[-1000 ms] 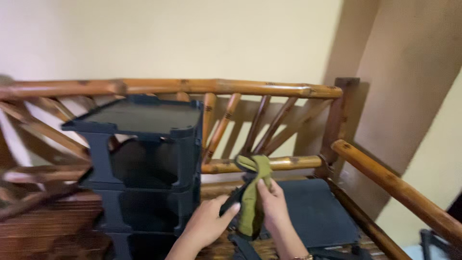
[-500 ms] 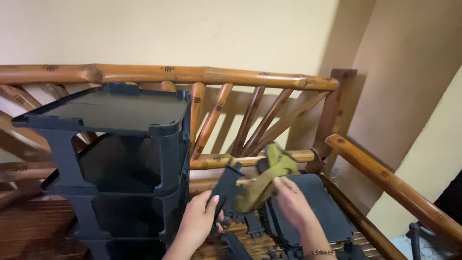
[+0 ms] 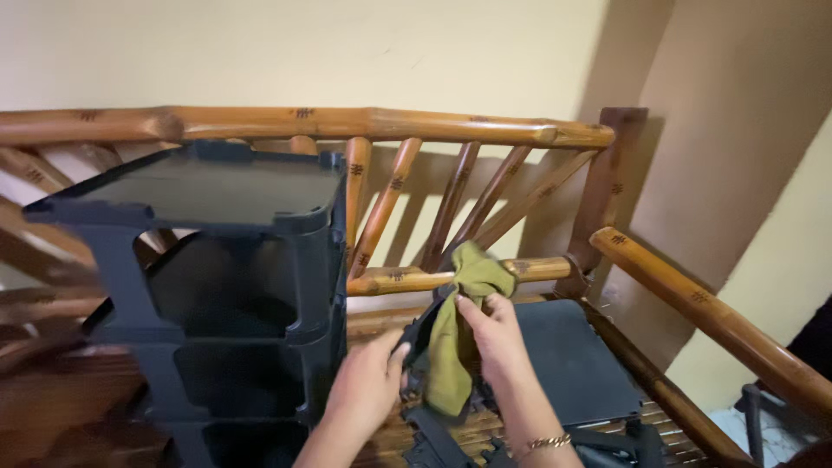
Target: The person wipes and assembles a black plastic shelving unit using a cloth. They attach shelves and vertical supports, then secure the structure with corner pieces.
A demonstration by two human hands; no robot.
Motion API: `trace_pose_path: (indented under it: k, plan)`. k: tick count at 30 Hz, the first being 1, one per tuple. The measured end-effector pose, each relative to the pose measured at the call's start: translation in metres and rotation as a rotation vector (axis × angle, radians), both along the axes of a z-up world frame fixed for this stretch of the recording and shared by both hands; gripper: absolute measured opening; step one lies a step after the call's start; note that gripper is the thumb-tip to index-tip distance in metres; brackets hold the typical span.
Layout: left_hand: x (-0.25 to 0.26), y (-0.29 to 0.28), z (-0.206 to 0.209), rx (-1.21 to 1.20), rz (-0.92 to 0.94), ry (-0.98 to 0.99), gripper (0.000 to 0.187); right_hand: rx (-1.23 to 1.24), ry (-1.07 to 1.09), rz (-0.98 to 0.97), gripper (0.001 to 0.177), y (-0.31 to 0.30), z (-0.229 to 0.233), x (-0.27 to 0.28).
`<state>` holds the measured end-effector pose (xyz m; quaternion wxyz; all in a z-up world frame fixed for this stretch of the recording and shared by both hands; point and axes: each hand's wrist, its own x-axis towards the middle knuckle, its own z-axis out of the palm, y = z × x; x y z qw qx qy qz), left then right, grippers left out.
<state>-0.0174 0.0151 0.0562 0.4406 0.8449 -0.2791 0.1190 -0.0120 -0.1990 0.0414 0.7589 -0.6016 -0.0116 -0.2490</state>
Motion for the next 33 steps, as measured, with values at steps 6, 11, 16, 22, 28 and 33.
trace_pose_path:
  k: [6, 11, 16, 22, 28, 33]
  plan:
    - [0.005, 0.025, 0.01, 0.233, 0.116, 0.019, 0.021, -0.607, -0.066, 0.187, 0.016, -0.03, -0.005, -0.002]
    - [0.002, 0.013, 0.011, 0.054, -0.007, 0.199, 0.02, -0.253, -0.142, -0.026, 0.015, -0.01, -0.01, -0.001]
    - [-0.004, -0.016, 0.003, -0.223, -0.101, 0.03, 0.021, 0.485, -0.054, -0.161, 0.017, 0.008, 0.0, -0.002]
    - [0.008, -0.004, -0.005, -0.013, -0.132, 0.498, 0.023, -0.166, -0.035, 0.165, 0.017, -0.027, 0.003, -0.024]
    - [0.013, 0.009, -0.014, 0.153, -0.017, -0.226, 0.018, -0.809, 0.033, -0.185, 0.017, -0.021, -0.015, -0.022]
    - [0.021, 0.024, 0.0, -0.032, -0.22, 0.48, 0.026, -0.518, -0.024, 0.024, 0.023, -0.029, 0.001, -0.026]
